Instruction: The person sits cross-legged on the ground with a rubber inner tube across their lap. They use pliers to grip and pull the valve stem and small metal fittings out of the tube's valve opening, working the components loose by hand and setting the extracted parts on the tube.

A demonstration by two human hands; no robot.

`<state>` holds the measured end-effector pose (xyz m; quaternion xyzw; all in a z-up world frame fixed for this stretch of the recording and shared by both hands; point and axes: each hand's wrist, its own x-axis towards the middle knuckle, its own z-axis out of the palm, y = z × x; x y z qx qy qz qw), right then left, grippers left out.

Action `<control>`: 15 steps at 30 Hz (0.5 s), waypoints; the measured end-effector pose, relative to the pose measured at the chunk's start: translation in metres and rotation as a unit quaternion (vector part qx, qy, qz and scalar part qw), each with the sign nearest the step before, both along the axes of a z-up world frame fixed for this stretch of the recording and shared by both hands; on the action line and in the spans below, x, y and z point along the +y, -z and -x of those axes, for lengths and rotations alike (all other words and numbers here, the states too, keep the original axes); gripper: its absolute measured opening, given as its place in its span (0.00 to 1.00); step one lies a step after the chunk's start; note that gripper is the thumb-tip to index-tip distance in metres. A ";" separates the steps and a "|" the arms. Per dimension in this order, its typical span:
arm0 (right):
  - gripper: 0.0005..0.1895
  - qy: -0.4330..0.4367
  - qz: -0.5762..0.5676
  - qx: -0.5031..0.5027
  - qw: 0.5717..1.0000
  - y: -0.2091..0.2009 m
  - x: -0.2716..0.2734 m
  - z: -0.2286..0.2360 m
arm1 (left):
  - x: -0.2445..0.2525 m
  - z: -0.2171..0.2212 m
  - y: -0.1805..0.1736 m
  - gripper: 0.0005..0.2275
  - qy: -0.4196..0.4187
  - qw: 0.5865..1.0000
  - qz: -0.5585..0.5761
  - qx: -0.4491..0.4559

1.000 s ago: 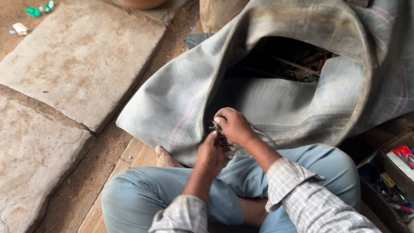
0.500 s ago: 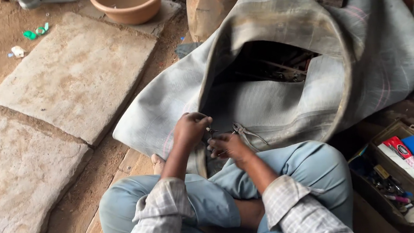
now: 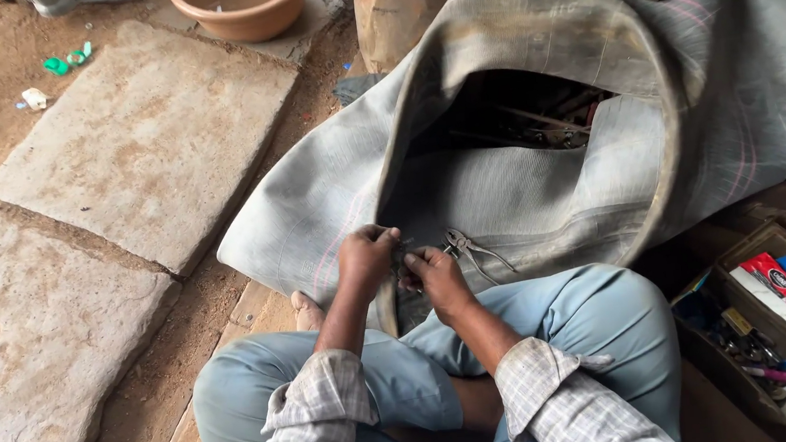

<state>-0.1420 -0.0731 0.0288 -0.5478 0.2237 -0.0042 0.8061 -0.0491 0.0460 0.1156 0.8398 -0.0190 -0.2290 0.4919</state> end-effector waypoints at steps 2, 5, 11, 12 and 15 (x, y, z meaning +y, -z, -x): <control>0.07 0.022 -0.013 -0.003 1.000 0.003 -0.004 -0.006 | 0.003 -0.001 0.021 0.13 -0.037 0.996 0.078 0.029; 0.07 0.045 -0.010 -0.013 0.999 -0.001 -0.012 -0.014 | 0.007 0.005 0.046 0.11 -0.092 0.954 0.255 0.129; 0.09 -0.015 0.360 -0.075 0.930 -0.038 -0.010 -0.042 | -0.013 0.061 0.142 0.10 -0.156 0.851 0.463 0.194; 0.10 -0.054 0.492 -0.132 0.859 -0.049 -0.007 -0.049 | -0.021 0.071 0.154 0.11 -0.146 0.839 0.498 0.161; 0.11 -0.127 0.546 -0.092 0.823 -0.063 0.000 -0.060 | -0.027 0.092 0.106 0.06 -0.153 0.811 0.497 0.268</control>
